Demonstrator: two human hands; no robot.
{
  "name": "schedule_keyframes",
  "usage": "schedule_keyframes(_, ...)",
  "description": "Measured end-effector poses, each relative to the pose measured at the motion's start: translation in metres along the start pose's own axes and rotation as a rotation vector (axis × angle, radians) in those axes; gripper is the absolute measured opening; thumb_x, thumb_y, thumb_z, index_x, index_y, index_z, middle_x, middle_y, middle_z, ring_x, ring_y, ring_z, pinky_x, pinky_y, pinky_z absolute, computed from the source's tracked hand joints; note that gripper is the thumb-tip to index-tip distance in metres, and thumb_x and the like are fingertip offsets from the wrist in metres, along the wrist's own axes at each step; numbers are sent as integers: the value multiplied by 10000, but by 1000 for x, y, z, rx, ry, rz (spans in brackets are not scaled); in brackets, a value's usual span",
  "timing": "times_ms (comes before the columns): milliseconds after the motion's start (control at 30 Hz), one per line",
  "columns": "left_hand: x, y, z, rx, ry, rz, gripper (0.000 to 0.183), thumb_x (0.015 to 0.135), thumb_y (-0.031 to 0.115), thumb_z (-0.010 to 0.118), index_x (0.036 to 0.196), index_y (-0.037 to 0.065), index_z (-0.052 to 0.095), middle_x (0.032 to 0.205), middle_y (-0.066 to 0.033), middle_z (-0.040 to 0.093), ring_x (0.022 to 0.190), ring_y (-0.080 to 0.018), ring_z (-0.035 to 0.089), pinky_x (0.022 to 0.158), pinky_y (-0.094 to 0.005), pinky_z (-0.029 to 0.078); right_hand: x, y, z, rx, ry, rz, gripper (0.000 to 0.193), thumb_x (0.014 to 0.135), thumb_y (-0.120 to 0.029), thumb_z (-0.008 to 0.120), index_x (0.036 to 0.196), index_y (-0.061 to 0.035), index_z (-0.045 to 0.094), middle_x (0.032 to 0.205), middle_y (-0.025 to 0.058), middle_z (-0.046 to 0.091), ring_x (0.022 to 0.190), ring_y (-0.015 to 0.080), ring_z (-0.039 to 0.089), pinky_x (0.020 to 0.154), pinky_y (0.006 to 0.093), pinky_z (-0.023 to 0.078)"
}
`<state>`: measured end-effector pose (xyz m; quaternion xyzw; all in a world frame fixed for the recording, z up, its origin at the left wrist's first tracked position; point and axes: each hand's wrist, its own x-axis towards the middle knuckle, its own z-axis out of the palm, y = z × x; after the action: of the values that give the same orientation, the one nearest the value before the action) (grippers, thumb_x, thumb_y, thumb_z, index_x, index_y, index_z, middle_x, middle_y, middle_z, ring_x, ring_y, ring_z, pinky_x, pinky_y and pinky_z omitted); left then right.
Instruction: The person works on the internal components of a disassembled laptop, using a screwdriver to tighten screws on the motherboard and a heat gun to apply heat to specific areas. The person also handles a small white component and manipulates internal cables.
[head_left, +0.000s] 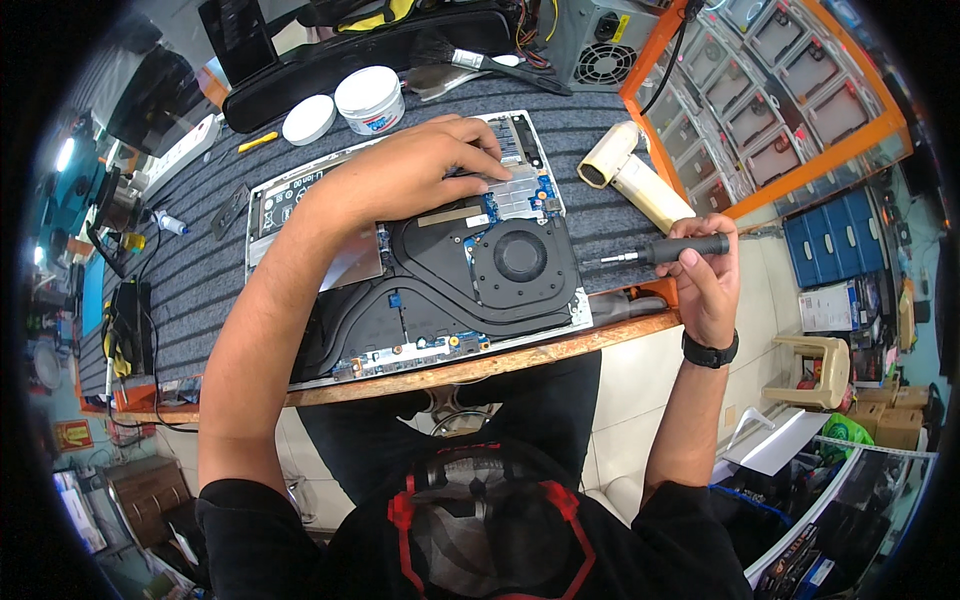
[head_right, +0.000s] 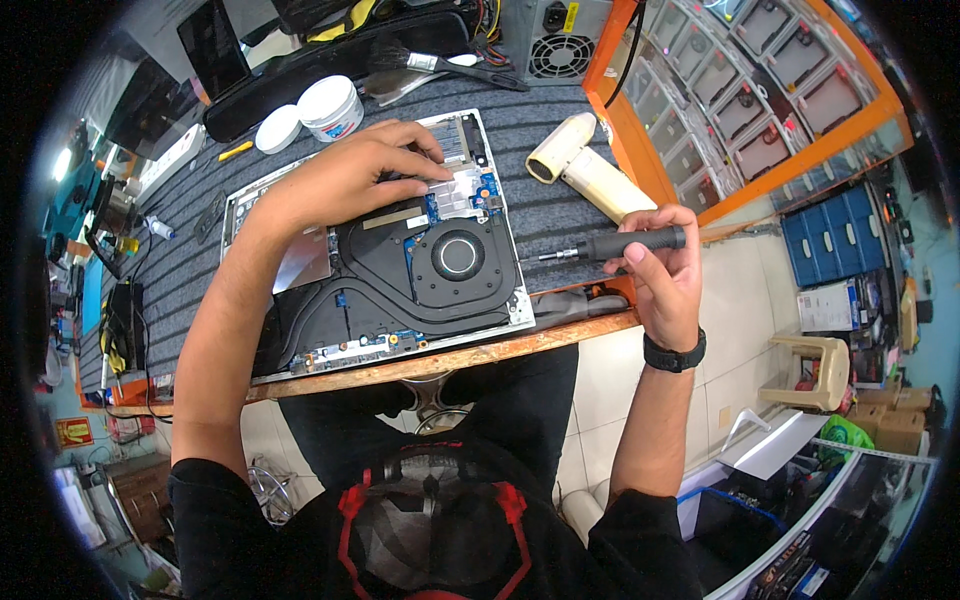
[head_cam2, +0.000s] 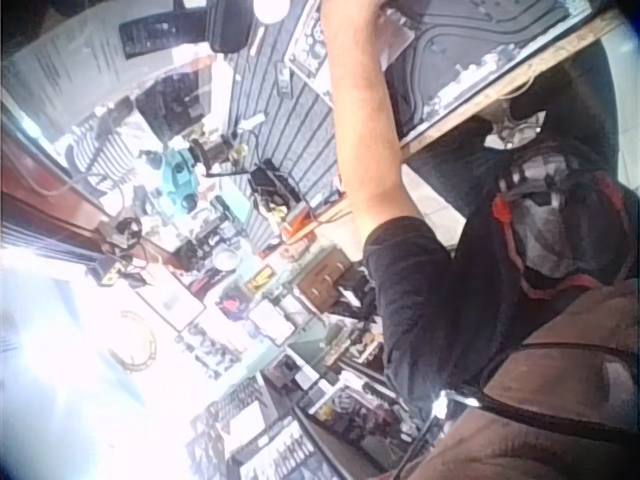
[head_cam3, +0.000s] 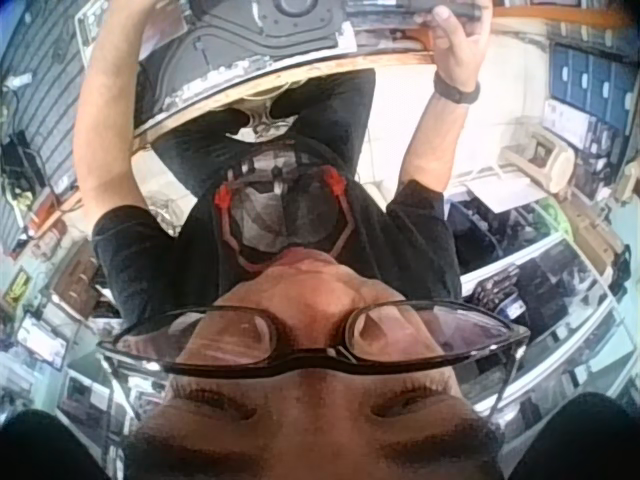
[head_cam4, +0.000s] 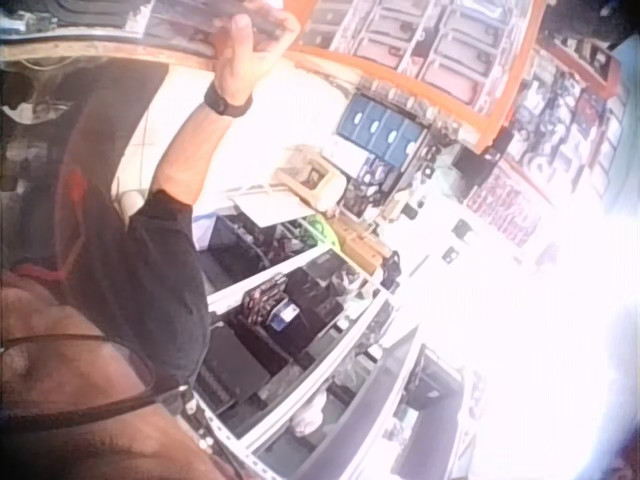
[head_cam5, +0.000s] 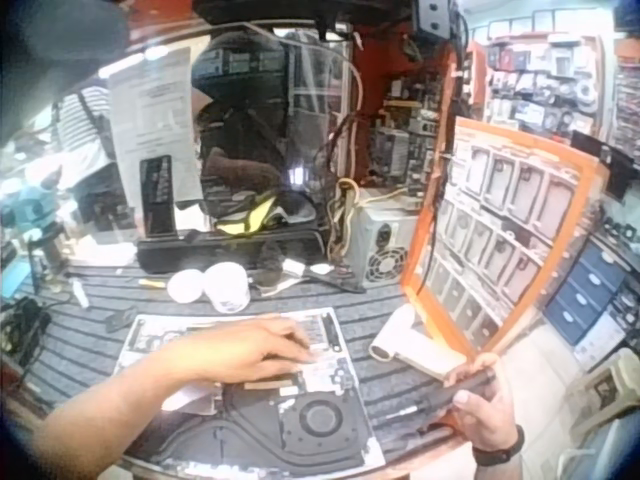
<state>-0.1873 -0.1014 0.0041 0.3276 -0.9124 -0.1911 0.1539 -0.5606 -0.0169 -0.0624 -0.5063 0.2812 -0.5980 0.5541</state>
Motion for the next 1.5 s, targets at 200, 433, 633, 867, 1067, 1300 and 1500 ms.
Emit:
schedule_keyframes(200,0,0,-1,48,-9,-8,308,937,146,732,1243,123,762,1301,-60,668,1244,-259,614,1065,-379,496,0,0,1,-11,9,7,406,948,-12,695,1260,-89,448,1139,161,587,925,188,676,784,338,620)
schedule_keyframes(433,-15,-9,-17,-29,-35,-72,364,916,90,733,1279,113,737,1327,-69,681,1271,-273,609,1079,-385,489,-2,0,1,-14,32,5,421,938,-16,694,1270,-81,443,1135,165,583,919,186,673,783,332,617)
schedule_keyframes(633,-27,-11,-15,4,-7,-40,345,899,90,753,1243,93,750,1315,-71,687,1246,-280,621,1077,-388,489,-2,-1,2,-25,23,-2,415,942,-34,697,1271,-75,447,1133,162,583,920,178,673,788,323,617)
schedule_keyframes(867,-26,-14,-12,27,21,-54,290,897,125,757,1186,100,777,1279,-50,702,1216,-268,636,1054,-389,506,-1,0,2,-25,9,-11,416,944,-34,699,1272,-77,447,1130,160,583,920,173,675,789,320,620)
schedule_keyframes(1067,-25,-12,-12,31,32,-56,279,892,116,756,1169,107,780,1246,-43,707,1210,-266,637,1042,-388,511,-1,0,2,-25,9,-14,416,943,-35,701,1269,-79,448,1130,159,586,921,173,677,791,319,623)
schedule_keyframes(1300,-21,-9,-12,-17,55,-9,314,910,145,762,1221,98,755,1283,-68,687,1213,-272,627,1042,-397,506,-1,-1,4,-21,19,-9,411,942,-33,700,1262,-74,445,1129,161,580,914,173,672,788,319,622)
schedule_keyframes(1500,-1,20,17,58,99,33,296,925,241,763,1181,93,764,1240,-76,684,1195,-287,627,1020,-402,516,-2,0,0,-20,15,-8,417,941,-24,698,1266,-77,442,1128,164,579,912,184,671,786,331,612)
